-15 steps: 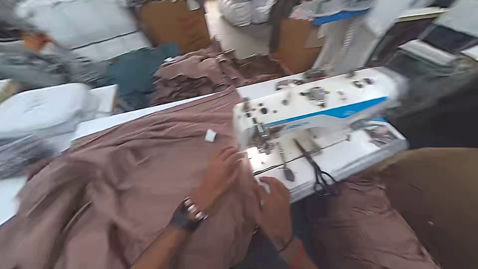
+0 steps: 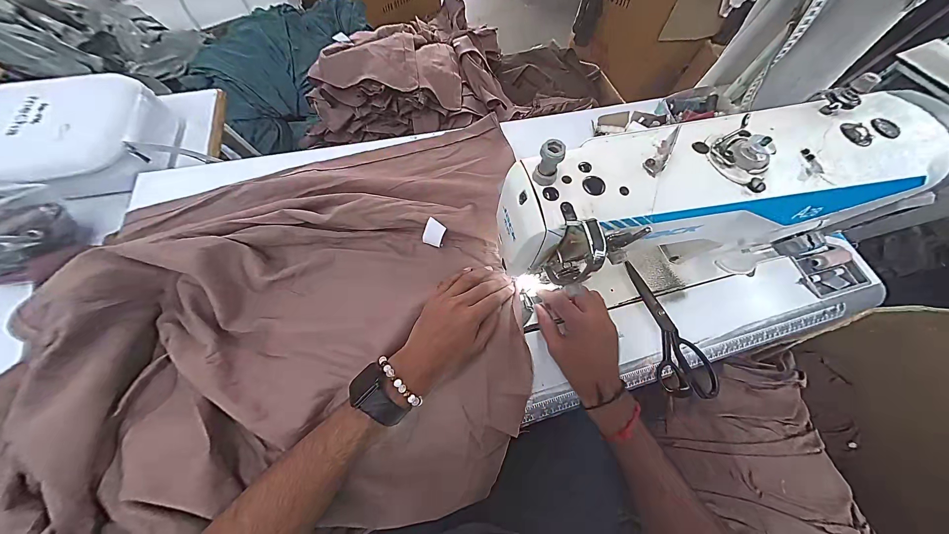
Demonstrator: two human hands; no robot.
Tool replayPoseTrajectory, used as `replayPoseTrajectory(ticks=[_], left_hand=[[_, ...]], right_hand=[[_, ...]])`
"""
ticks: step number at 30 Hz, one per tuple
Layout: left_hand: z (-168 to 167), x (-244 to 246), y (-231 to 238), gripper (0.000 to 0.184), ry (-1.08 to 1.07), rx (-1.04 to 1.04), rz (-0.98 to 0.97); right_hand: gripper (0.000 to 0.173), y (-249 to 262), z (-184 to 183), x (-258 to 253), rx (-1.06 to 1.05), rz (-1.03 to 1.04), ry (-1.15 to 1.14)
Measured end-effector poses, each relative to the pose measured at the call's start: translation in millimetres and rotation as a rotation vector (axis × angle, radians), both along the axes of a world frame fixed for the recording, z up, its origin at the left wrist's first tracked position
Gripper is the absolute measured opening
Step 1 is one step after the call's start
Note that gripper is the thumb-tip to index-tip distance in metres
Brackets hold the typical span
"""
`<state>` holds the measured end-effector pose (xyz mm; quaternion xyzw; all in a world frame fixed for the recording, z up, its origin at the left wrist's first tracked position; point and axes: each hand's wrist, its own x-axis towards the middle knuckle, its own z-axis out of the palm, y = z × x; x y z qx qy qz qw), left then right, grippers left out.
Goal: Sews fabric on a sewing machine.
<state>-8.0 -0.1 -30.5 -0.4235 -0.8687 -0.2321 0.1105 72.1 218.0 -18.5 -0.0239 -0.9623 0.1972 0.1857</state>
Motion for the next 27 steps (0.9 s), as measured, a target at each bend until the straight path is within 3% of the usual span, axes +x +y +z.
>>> replayPoseTrajectory(ticks=[4, 8, 13, 16, 21, 24, 27], left_hand=[[1.9, -1.8, -0.5, 0.036, -0.023, -0.032, -0.013], [4.5, -12.8, -6.5, 0.036, -0.010, -0.047, -0.088], [4.9, -34.9, -14.3, 0.036, 0.071, -0.096, -0.217], [6.8, -27.6, -8.2, 0.036, 0.068, -0.123, -0.182], [1.8, 22.5, 8.5, 0.054, -0.034, -0.199, 0.079], [-0.6, 30.4, 15.3, 0.046, 0.016, -0.094, 0.135], [4.2, 26.2, 6.6, 0.043, -0.026, -0.096, 0.072]], right_hand=[[0.021, -24.7, -3.9, 5.8, 0.029, 0.103, 0.149], [0.035, -28.2, -7.8, 21.0, 0.072, 0.237, 0.111], [0.031, -33.4, -14.7, 28.2, 0.148, 0.079, 0.152], [0.027, -35.5, -14.4, 29.8, 0.166, -0.031, 0.203], [0.030, -33.4, -1.3, 13.9, -0.005, -0.135, 0.016], [0.023, -40.4, 23.8, -7.0, -0.089, -0.116, -0.161], [0.024, -52.7, 36.7, 0.3, -0.312, -0.131, -0.254]])
